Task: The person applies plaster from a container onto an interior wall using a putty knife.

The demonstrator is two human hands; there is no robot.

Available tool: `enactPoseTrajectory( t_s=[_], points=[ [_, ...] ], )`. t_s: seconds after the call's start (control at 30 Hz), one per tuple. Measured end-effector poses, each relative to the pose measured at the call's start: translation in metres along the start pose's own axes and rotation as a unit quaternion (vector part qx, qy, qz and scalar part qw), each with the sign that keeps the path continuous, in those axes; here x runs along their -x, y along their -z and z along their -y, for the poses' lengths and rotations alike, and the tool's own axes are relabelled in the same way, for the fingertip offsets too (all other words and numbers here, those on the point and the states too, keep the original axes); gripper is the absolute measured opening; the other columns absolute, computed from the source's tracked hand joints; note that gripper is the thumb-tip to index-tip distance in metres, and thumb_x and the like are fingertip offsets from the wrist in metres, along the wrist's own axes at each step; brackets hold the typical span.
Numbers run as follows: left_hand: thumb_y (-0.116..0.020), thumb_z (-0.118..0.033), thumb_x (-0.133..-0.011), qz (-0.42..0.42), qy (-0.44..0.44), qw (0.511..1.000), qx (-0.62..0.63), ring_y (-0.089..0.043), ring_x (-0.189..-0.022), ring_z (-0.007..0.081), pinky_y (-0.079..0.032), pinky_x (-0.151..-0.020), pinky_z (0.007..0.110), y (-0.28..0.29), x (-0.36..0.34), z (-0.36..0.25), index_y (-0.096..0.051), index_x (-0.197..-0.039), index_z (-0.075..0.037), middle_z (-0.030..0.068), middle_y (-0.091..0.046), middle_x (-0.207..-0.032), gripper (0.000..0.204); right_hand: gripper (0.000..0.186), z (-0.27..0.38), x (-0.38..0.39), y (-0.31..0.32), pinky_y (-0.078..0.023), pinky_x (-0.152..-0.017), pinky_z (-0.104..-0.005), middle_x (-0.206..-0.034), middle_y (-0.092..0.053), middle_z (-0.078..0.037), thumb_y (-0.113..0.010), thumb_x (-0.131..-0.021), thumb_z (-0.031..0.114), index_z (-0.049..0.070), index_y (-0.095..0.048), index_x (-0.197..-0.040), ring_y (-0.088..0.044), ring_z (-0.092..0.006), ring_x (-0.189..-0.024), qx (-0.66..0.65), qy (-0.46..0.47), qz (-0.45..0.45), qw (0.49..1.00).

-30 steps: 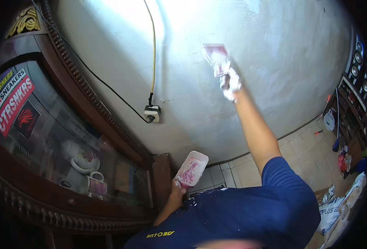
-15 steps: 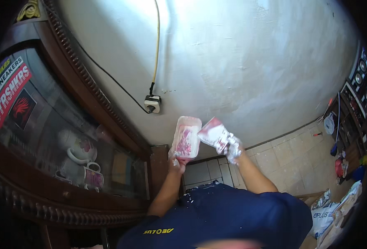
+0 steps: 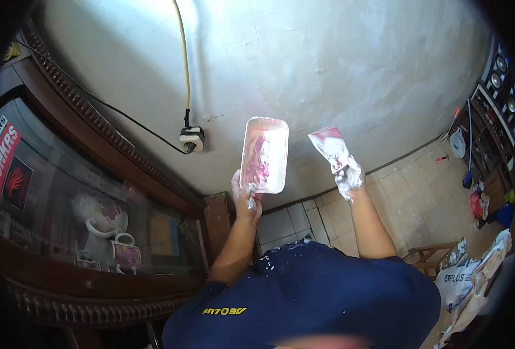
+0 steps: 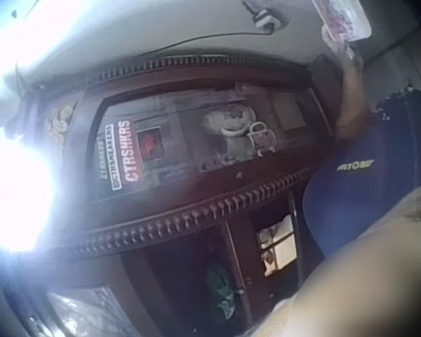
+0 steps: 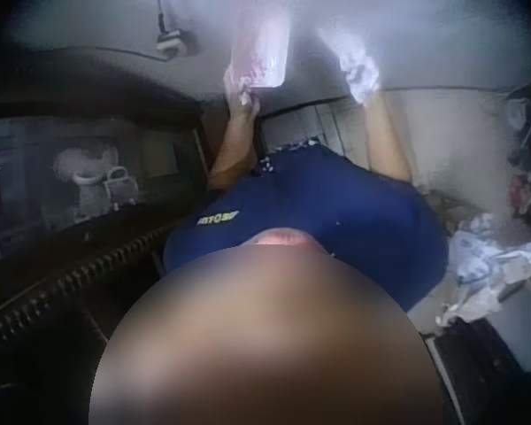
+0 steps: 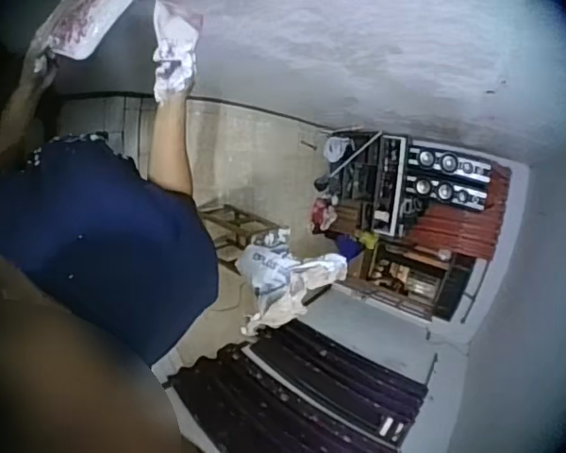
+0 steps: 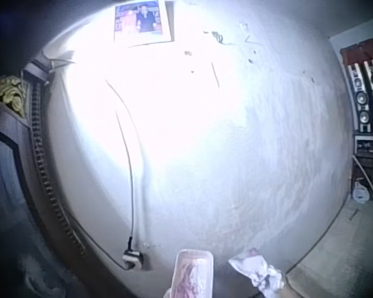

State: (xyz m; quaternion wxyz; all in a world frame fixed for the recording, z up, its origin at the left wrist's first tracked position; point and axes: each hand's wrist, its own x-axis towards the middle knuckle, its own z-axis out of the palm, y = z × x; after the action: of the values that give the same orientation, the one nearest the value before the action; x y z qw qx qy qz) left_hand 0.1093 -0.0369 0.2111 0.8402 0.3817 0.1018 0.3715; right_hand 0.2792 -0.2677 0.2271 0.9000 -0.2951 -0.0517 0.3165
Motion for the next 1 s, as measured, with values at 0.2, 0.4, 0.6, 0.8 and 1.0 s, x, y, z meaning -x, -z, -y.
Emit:
enactPoseTrajectory(
  t_s=[0.2, 0.4, 0.6, 0.8, 1.0],
  points=[
    [-0.054, -0.001, -0.076, 0.007, 0.075, 0.993, 0.091, -0.057, -0.085, 0.0111, -0.048, -0.054, 0.013, -0.011, 0.004, 0.004, -0.029, -0.129, -0.001, 0.0103, -0.052, -0.111, 0.059, 0.012, -0.039, 0.008, -0.039, -0.04, -0.034, -0.0229, -0.064, -0.056, -0.004, -0.05, -0.085, 0.009, 0.002, -0.057, -0.092, -0.049, -0.01, -0.042, 0.23, -0.015, 0.035, 0.972],
    [-0.053, -0.004, -0.078, 0.018, 0.069, 0.993, 0.098, -0.058, -0.098, 0.019, -0.052, -0.076, 0.023, -0.016, 0.013, -0.01, -0.03, -0.131, -0.001, 0.0108, -0.05, -0.119, 0.058, 0.014, -0.025, -0.036, 0.057, -0.042, -0.039, -0.023, -0.067, -0.057, -0.004, -0.051, -0.088, 0.013, 0.003, -0.056, -0.096, -0.052, -0.0105, -0.048, 0.121, 0.147, -0.21, 0.959],
    [-0.053, -0.005, -0.079, 0.024, 0.078, 0.994, 0.078, -0.059, -0.075, 0.0098, -0.047, -0.049, 0.013, -0.014, 0.011, -0.017, -0.041, -0.126, -0.004, 0.0087, -0.056, -0.108, 0.048, 0.019, -0.001, -0.024, 0.011, -0.05, -0.052, -0.0282, -0.079, -0.063, -0.009, -0.057, -0.086, 0.01, -0.002, -0.059, -0.101, -0.059, -0.0163, -0.062, 0.28, 0.277, -0.131, 0.91],
    [-0.049, -0.006, -0.081, 0.002, 0.118, 0.989, 0.084, -0.062, -0.092, 0.021, -0.057, -0.072, 0.031, -0.036, 0.01, -0.019, -0.04, -0.126, -0.003, 0.0119, -0.056, -0.112, 0.046, 0.025, 0.016, 0.01, -0.06, -0.046, -0.09, -0.0406, -0.108, -0.063, -0.016, -0.061, -0.075, 0.004, 0.005, -0.065, -0.1, -0.059, -0.0316, -0.103, 0.689, 0.556, 0.199, 0.42],
    [-0.048, -0.008, -0.083, 0.034, 0.121, 0.988, 0.095, -0.06, -0.101, 0.0246, -0.055, -0.082, 0.038, -0.043, 0.005, -0.021, -0.039, -0.127, -0.002, 0.0133, -0.054, -0.116, 0.046, 0.032, -0.009, 0.009, -0.062, -0.046, -0.09, -0.0431, -0.107, -0.063, -0.013, -0.064, -0.07, 0.011, 0.005, -0.065, -0.101, -0.059, -0.0293, -0.102, 0.728, 0.541, 0.245, 0.342]
  ],
)
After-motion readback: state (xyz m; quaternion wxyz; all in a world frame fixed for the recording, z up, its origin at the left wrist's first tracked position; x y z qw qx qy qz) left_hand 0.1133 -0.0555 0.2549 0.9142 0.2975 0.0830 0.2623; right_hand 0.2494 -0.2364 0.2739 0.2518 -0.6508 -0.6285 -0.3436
